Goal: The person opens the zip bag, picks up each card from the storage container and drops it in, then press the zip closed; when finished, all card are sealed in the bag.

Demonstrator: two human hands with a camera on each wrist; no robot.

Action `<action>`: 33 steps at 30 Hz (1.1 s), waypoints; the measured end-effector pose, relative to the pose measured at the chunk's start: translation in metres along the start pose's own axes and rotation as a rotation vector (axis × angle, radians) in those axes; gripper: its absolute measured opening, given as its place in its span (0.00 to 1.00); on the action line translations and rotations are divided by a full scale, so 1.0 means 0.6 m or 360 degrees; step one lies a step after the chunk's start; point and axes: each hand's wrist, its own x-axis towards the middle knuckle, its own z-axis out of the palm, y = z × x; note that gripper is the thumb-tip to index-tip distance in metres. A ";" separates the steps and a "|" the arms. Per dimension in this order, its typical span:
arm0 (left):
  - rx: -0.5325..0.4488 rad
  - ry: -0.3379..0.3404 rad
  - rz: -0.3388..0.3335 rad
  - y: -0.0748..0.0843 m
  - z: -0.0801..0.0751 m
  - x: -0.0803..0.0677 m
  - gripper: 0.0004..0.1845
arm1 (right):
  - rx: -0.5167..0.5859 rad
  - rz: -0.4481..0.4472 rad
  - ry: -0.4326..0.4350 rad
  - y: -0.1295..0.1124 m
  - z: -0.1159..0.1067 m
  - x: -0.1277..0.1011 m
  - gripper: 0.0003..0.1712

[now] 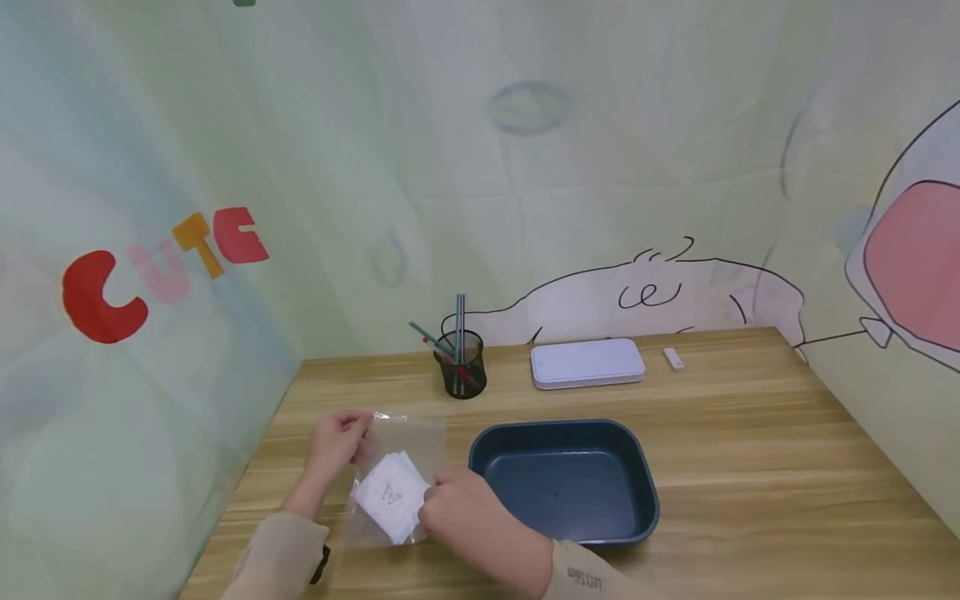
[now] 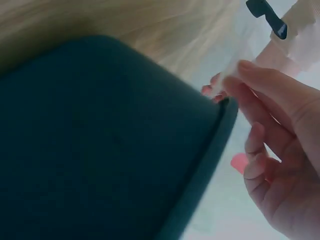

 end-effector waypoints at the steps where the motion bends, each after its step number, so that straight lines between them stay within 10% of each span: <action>1: 0.0017 -0.0014 -0.0011 -0.005 0.002 0.001 0.16 | -0.0034 -0.0001 -0.0007 -0.004 0.003 0.003 0.04; 15: 0.0238 -0.0053 0.0021 -0.054 0.018 0.006 0.12 | -0.0199 -0.0013 -0.0446 -0.051 0.031 0.007 0.05; 33: 0.0728 0.0032 0.0045 -0.053 0.004 0.002 0.15 | -0.0107 -0.0086 -0.0518 -0.057 0.028 0.005 0.04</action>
